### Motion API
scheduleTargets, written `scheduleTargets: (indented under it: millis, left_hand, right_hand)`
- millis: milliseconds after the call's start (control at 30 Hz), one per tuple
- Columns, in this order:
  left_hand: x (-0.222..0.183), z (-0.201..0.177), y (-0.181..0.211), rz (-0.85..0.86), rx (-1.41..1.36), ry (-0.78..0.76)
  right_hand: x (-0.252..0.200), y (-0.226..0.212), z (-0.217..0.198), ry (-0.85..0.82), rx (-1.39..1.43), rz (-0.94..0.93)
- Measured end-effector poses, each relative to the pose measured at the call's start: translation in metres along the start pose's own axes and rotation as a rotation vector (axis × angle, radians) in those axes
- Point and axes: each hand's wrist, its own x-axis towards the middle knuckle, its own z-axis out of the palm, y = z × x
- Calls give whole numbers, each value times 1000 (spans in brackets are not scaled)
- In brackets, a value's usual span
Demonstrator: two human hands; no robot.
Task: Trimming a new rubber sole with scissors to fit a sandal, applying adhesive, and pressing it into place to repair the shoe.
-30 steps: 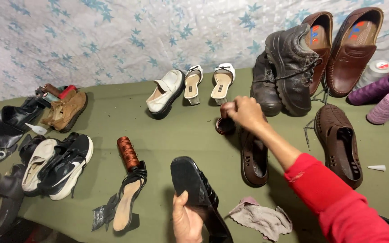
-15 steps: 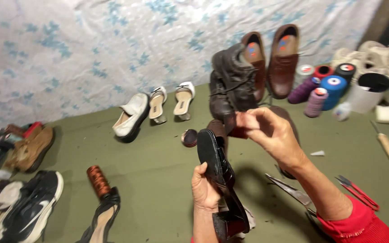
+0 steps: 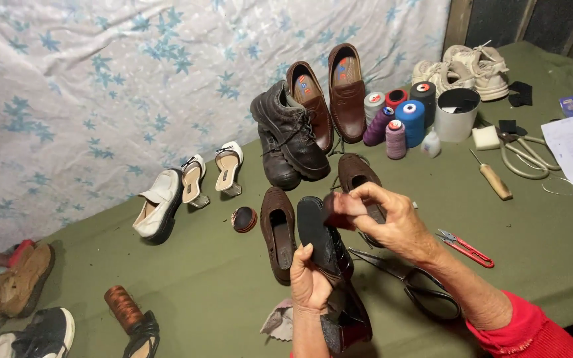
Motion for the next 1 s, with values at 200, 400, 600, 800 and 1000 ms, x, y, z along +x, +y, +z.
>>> scheduleTargets:
  millis: [200,400,600,800,1000]
  left_hand:
    - [-15,17,-7,1,51,-25]
    - [-47,56,-12,102,299,-32]
    - [-56,59,-12,276,644,-38]
    - [-45,72,-13,301,380,50]
    - [-29,60,-20,256,150,167]
  right_hand:
    - [-13,17,-12,26,18,19]
    - [3,30,-14,174,289,188]
    - [-21,36,-32,172,429,281]
    - [-58,39,-23,188,579,283]
    - [-72,39,-6,75,442,144]
